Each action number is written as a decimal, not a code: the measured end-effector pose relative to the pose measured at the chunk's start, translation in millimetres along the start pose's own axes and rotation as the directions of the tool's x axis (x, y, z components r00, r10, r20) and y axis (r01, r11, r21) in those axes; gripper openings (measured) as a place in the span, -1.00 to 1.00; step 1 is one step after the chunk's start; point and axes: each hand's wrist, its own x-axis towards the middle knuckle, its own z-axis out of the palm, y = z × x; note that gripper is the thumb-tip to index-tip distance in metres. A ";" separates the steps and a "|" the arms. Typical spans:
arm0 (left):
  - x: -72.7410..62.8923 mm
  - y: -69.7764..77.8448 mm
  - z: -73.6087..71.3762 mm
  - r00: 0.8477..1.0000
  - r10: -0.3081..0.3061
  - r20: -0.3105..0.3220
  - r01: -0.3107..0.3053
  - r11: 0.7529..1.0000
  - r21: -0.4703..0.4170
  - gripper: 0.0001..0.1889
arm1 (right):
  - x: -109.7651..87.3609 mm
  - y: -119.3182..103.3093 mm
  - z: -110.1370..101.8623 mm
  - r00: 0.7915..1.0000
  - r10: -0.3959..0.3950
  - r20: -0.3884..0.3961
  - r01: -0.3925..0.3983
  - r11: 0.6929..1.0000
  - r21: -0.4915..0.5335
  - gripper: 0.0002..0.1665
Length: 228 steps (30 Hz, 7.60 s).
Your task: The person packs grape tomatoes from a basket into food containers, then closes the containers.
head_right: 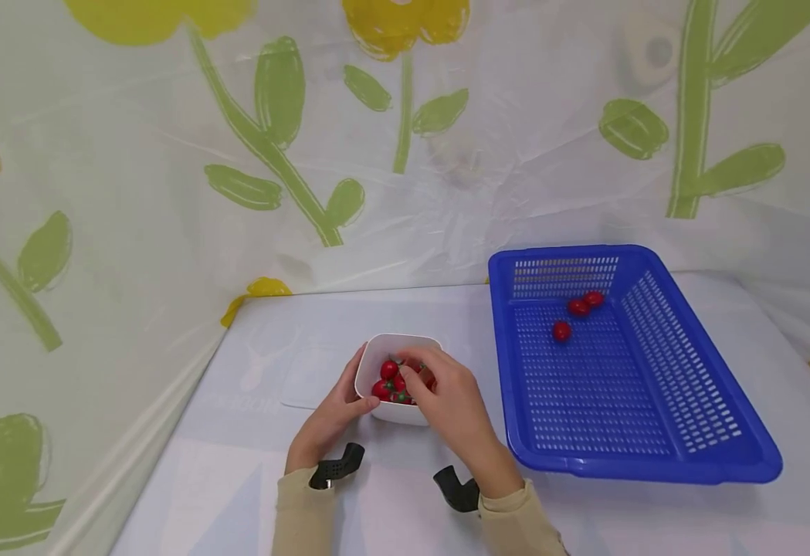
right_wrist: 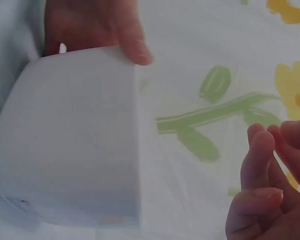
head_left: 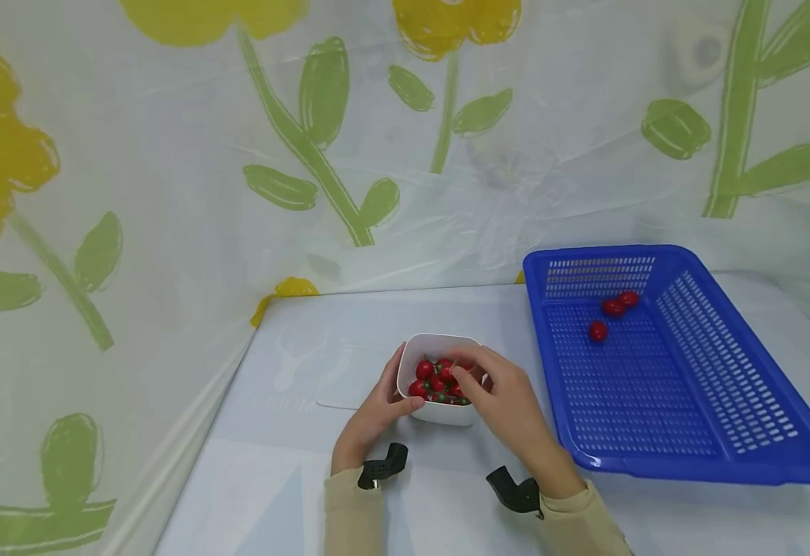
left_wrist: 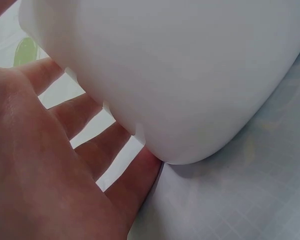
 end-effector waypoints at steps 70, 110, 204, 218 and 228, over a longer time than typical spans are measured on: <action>-5.3 18.1 5.4 0.999 0.022 0.031 -0.020 0.999 -0.042 -0.17 | 51.2 135.2 -167.2 0.826 0.343 0.447 -0.181 0.913 -0.366 -0.27; -4.7 6.3 3.9 1.000 0.022 -0.009 -0.022 0.999 -0.023 -0.18 | 57.5 147.6 -160.8 0.806 0.353 0.475 -0.051 0.841 -0.539 -0.55; -7.9 16.2 7.5 1.000 -0.006 -0.010 0.006 1.000 -0.028 -0.20 | -1.0 -2.2 -38.3 0.999 0.001 -0.043 -0.005 0.996 -0.092 -0.52; -8.4 15.6 8.2 1.000 0.021 0.010 -0.021 0.999 -0.035 -0.17 | -5.5 4.8 -18.5 0.998 0.052 -0.036 -0.054 0.997 -0.058 -0.54; -4.8 8.8 5.5 1.000 0.001 -0.013 -0.002 1.000 -0.006 -0.20 | -4.5 10.5 -7.6 0.996 0.077 -0.041 -0.080 0.993 -0.086 -0.51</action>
